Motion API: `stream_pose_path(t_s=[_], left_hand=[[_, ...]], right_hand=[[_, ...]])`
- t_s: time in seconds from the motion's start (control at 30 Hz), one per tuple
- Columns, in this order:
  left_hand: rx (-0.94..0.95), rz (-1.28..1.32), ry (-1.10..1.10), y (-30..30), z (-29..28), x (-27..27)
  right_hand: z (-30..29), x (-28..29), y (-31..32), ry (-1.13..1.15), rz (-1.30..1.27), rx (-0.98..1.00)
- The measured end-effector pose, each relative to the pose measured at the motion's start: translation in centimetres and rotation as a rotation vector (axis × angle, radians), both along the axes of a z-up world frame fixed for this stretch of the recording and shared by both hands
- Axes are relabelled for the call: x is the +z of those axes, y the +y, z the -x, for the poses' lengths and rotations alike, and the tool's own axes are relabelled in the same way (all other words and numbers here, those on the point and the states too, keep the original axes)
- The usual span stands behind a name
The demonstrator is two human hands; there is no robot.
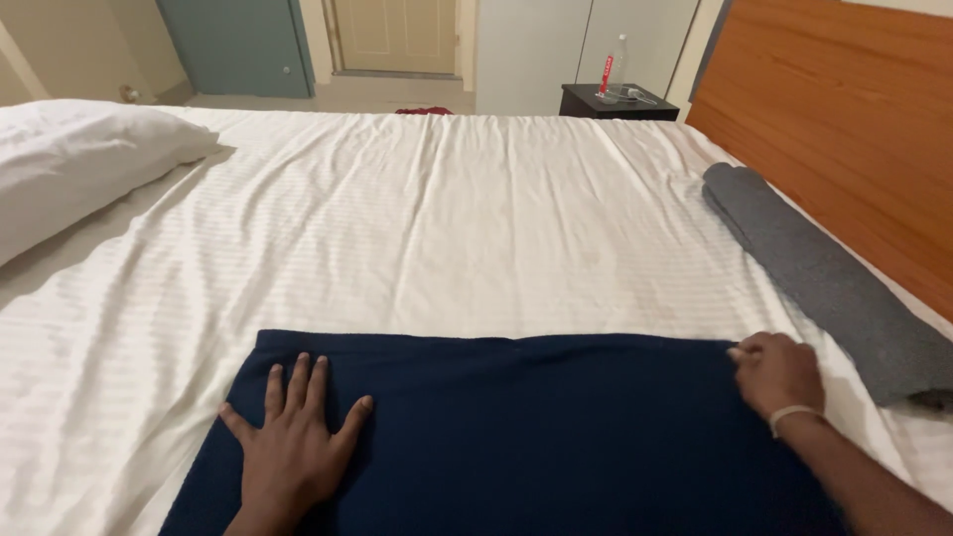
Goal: The person rolls a dark blue cloth on a bed, starting from one edge and rolling it tightly into a cylindrical shape. The person uses both hands to smooth and tighten the roll, then lifts the rolled cloth at the end.
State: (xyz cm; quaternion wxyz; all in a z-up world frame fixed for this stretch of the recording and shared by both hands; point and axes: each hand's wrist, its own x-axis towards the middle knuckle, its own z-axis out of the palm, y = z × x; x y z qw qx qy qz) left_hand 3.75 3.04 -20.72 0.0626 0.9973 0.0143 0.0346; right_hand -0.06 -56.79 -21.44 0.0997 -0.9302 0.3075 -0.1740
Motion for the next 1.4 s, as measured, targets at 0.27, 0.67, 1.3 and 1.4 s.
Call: stream_pose_path(t_s=[0.27,0.67,1.3,1.4], left_hand=[[0.004,-0.003,-0.022,-0.1,-0.1,-0.2],[-0.012,0.028,0.004,0.3,-0.4,-0.3],[-0.4,-0.181,-0.931,6.8,-0.8,-24.8],[-0.421,-0.094,0.12,4.9,8.8,-11.4]], right_hand=[[1.0,3.7,6.5,-0.176,0.223,0.071],[-1.3,1.3,10.9,0.449,0.002,0.272],[17.5,2.6,14.7,0.435,-0.076,0.829],[18.5,3.1,15.2,0.804,-0.089,0.767]])
